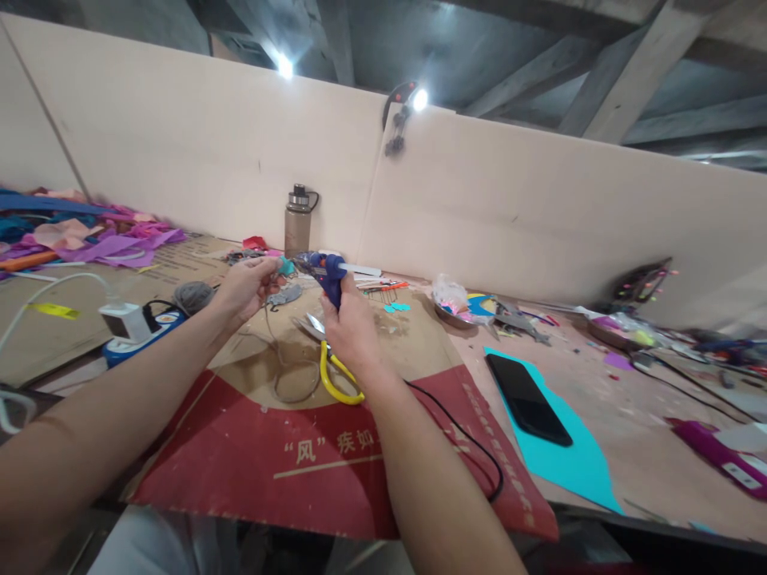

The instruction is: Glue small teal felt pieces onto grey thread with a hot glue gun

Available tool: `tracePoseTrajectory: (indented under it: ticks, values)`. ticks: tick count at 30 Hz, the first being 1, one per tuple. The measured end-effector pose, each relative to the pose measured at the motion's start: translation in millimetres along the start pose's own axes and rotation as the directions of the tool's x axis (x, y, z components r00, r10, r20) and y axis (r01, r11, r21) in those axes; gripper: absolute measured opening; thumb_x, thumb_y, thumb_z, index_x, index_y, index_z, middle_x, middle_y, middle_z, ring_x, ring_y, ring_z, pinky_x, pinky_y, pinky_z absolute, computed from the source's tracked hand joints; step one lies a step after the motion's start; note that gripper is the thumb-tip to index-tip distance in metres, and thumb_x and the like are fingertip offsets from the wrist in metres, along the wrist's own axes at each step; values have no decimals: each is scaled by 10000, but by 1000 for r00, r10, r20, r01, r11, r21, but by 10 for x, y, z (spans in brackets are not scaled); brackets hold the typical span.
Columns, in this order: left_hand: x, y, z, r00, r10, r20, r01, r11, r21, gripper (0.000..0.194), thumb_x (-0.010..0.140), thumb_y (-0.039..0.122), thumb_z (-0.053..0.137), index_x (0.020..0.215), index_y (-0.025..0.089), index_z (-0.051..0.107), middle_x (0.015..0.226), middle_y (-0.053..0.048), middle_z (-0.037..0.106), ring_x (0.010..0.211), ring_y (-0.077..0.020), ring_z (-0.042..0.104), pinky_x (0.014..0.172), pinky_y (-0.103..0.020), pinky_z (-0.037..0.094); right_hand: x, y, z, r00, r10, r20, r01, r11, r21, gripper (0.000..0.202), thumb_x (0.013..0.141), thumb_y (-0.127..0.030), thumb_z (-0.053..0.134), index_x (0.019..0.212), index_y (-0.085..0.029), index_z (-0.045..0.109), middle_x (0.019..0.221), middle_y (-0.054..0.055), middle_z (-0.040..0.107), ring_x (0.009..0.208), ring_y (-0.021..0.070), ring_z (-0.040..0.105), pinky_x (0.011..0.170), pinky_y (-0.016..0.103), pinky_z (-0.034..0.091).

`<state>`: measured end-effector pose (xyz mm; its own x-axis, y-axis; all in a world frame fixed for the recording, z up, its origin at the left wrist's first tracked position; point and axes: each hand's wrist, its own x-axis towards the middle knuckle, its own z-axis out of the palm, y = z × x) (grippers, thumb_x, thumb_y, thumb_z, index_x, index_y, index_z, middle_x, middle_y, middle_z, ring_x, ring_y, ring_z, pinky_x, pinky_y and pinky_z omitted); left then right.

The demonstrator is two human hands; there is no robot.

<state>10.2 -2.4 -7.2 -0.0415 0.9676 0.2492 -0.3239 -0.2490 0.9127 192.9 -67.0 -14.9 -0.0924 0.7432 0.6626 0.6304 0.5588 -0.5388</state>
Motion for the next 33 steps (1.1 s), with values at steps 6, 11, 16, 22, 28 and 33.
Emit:
tracePoseTrajectory:
  ticks: [6,11,16,22,28,33]
  values:
    - [-18,28,5,1000,-14,-15,14,999,-43,98,671,191,659,704,111,614,625,-16,619,479,-52,543,367,-132,349,-3,-6,-16,999,19,-29,-19,1000,5,371,830,-249,463,1196,-187,472,1023,123,623,937,257,576,839,418,437]
    - [-13,19,-11,999,-38,8,39,998,-58,129,658,216,674,725,117,624,686,-24,640,520,-65,563,389,-146,362,77,200,-10,984,146,-103,-144,989,31,314,810,-287,493,1113,-206,517,1005,103,643,893,239,594,807,398,453]
    - [-2,-52,-2,1000,21,5,-21,993,115,152,641,270,691,719,144,661,713,-25,661,599,-95,563,481,-178,378,166,702,20,902,431,-18,-428,892,-143,122,743,-262,536,826,-182,579,778,113,652,760,252,626,697,387,470]
    - [-121,-13,61,937,347,39,-318,804,503,69,637,231,669,680,181,689,695,-6,643,607,-111,484,563,-213,345,101,884,-44,869,406,-281,-489,788,-373,208,600,-295,688,629,-168,526,845,215,618,946,362,577,782,523,411]
    - [-253,38,131,844,495,205,-487,548,680,89,681,170,620,734,202,684,756,-15,614,626,-125,461,634,-232,362,118,450,83,957,279,-78,-267,954,139,234,765,-425,507,677,-214,458,656,12,554,665,168,561,679,342,465]
    - [-289,-18,180,787,482,386,-591,407,697,143,703,143,592,809,193,673,876,-44,640,745,-148,533,720,-245,395,72,78,363,927,334,172,-357,643,678,320,699,-370,615,883,-222,399,806,-13,598,726,121,603,700,285,481]
